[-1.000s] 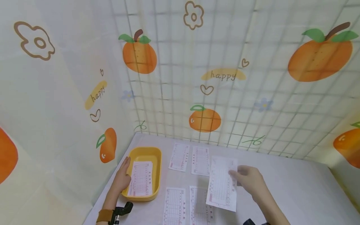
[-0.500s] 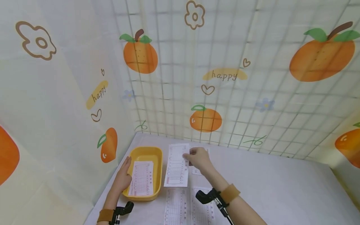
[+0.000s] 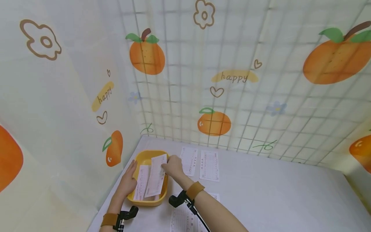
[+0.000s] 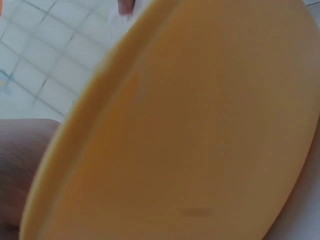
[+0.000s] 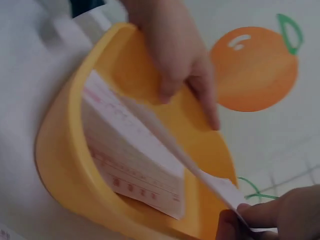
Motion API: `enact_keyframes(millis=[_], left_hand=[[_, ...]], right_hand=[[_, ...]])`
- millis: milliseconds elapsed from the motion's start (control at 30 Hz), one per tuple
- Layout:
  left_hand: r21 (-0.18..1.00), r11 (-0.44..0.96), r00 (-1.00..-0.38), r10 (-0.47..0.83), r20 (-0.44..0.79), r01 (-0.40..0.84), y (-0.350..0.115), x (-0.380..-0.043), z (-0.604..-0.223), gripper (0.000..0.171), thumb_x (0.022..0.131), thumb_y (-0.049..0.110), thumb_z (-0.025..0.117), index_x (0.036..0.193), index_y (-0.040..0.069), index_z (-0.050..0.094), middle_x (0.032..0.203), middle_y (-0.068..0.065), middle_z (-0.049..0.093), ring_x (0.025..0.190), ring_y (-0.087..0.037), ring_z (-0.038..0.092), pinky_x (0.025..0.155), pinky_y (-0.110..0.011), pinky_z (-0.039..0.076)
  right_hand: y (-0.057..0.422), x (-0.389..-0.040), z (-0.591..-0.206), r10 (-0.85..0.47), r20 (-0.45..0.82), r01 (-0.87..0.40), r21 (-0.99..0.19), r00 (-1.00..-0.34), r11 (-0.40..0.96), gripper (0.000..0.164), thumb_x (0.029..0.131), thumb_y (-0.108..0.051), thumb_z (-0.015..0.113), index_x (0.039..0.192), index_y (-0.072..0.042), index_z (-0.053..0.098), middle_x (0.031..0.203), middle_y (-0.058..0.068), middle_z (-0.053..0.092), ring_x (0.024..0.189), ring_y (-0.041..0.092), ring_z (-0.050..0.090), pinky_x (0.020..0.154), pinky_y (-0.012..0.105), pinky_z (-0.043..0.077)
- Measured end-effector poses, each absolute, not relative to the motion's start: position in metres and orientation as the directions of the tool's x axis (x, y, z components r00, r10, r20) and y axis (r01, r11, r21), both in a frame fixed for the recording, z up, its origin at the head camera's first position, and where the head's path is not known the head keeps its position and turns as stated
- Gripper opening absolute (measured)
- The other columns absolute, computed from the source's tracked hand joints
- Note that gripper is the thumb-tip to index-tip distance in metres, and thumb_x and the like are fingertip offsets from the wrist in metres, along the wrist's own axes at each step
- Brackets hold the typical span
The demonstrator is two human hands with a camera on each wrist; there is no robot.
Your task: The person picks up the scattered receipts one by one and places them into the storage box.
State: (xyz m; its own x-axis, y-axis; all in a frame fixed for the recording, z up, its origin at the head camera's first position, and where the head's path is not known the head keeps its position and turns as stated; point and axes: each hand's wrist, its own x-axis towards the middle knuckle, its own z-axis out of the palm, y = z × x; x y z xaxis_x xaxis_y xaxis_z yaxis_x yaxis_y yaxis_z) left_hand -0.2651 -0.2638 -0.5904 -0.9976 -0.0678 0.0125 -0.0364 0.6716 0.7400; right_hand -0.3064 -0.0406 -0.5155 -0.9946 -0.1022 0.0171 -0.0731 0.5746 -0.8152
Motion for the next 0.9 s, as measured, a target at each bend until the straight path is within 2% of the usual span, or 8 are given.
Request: enact_keyframes(millis=[100, 233, 367, 600, 700, 767, 833, 900], left_hand=[[0.741, 0.669, -0.998, -0.070, -0.007, -0.052, -0.264, -0.266, -0.589, 0.082, 0.088, -0.016, 0.037, 0.168, 0.005, 0.026, 0.177, -0.018, 0.016, 0.161, -0.045, 0.017, 0.127, -0.060, 0.018], [0.742, 0.667, -0.997, -0.076, -0.015, -0.063, -0.264, -0.266, -0.589, 0.083, 0.089, -0.016, 0.037, 0.168, 0.006, 0.026, 0.177, -0.018, 0.016, 0.161, -0.045, 0.017, 0.127, -0.060, 0.019], [0.742, 0.668, -0.997, -0.077, -0.006, -0.056, -0.265, -0.265, -0.590, 0.082, 0.088, -0.016, 0.037, 0.168, 0.005, 0.027, 0.177, -0.019, 0.016, 0.160, -0.045, 0.018, 0.127, -0.060, 0.019], [0.738, 0.673, -0.997, -0.074, 0.001, -0.049, -0.265, -0.264, -0.592, 0.083, 0.088, -0.016, 0.037, 0.167, 0.004, 0.027, 0.176, -0.020, 0.016, 0.160, -0.046, 0.018, 0.127, -0.060, 0.019], [0.739, 0.672, -0.997, -0.073, 0.003, -0.047, -0.265, -0.264, -0.592, 0.083, 0.087, -0.017, 0.037, 0.167, 0.003, 0.027, 0.176, -0.020, 0.016, 0.160, -0.046, 0.018, 0.127, -0.061, 0.019], [0.738, 0.672, -0.997, -0.074, -0.003, -0.052, -0.264, -0.264, -0.592, 0.083, 0.088, -0.016, 0.037, 0.168, 0.004, 0.026, 0.177, -0.019, 0.015, 0.160, -0.045, 0.018, 0.127, -0.060, 0.018], [0.739, 0.671, -0.997, -0.075, -0.006, -0.055, -0.263, -0.264, -0.591, 0.083, 0.088, -0.016, 0.037, 0.168, 0.005, 0.026, 0.177, -0.018, 0.015, 0.161, -0.045, 0.018, 0.127, -0.060, 0.018], [0.739, 0.672, -0.997, -0.075, -0.005, -0.054, -0.262, -0.265, -0.590, 0.083, 0.088, -0.016, 0.036, 0.168, 0.004, 0.026, 0.177, -0.018, 0.015, 0.161, -0.045, 0.018, 0.127, -0.059, 0.019]], right_hand=[[-0.050, -0.307, -0.523, -0.084, 0.043, -0.086, -0.789, -0.996, 0.608, 0.029, 0.087, -0.004, 0.078, 0.062, -0.004, 0.064, 0.054, 0.001, 0.055, 0.046, 0.012, 0.050, 0.042, 0.021, 0.037], [-0.058, -0.306, -0.528, -0.097, 0.080, -0.125, -0.749, -0.992, 0.651, 0.044, 0.086, -0.004, 0.078, 0.056, -0.011, 0.046, 0.055, -0.002, 0.038, 0.048, 0.013, 0.037, 0.043, 0.024, 0.031], [-0.063, -0.302, -0.526, -0.129, 0.074, -0.143, -0.716, -0.989, 0.684, 0.048, 0.088, -0.007, 0.079, 0.059, -0.012, 0.041, 0.058, -0.001, 0.037, 0.049, 0.014, 0.039, 0.043, 0.024, 0.033], [-0.068, -0.292, -0.517, -0.146, 0.034, -0.129, -0.689, -0.989, 0.713, 0.044, 0.091, -0.013, 0.082, 0.064, -0.011, 0.046, 0.057, -0.002, 0.043, 0.049, 0.012, 0.045, 0.043, 0.022, 0.038], [-0.061, -0.289, -0.509, -0.148, 0.044, -0.136, -0.695, -0.988, 0.706, 0.029, 0.091, -0.018, 0.082, 0.090, 0.003, 0.063, 0.071, 0.009, 0.060, 0.056, 0.017, 0.055, 0.046, 0.026, 0.046], [-0.051, -0.290, -0.502, -0.130, 0.050, -0.126, -0.717, -0.990, 0.685, 0.044, 0.092, -0.021, 0.081, 0.116, 0.011, 0.062, 0.090, 0.020, 0.069, 0.062, 0.022, 0.062, 0.049, 0.029, 0.052], [-0.036, -0.294, -0.495, -0.106, 0.068, -0.122, -0.731, -0.992, 0.672, 0.061, 0.094, -0.022, 0.079, 0.135, 0.014, 0.053, 0.108, 0.030, 0.070, 0.072, 0.030, 0.070, 0.055, 0.035, 0.059], [-0.016, -0.299, -0.488, -0.075, 0.101, -0.125, -0.733, -0.992, 0.669, 0.062, 0.094, -0.024, 0.077, 0.136, 0.014, 0.053, 0.113, 0.033, 0.070, 0.078, 0.037, 0.073, 0.061, 0.042, 0.062]])
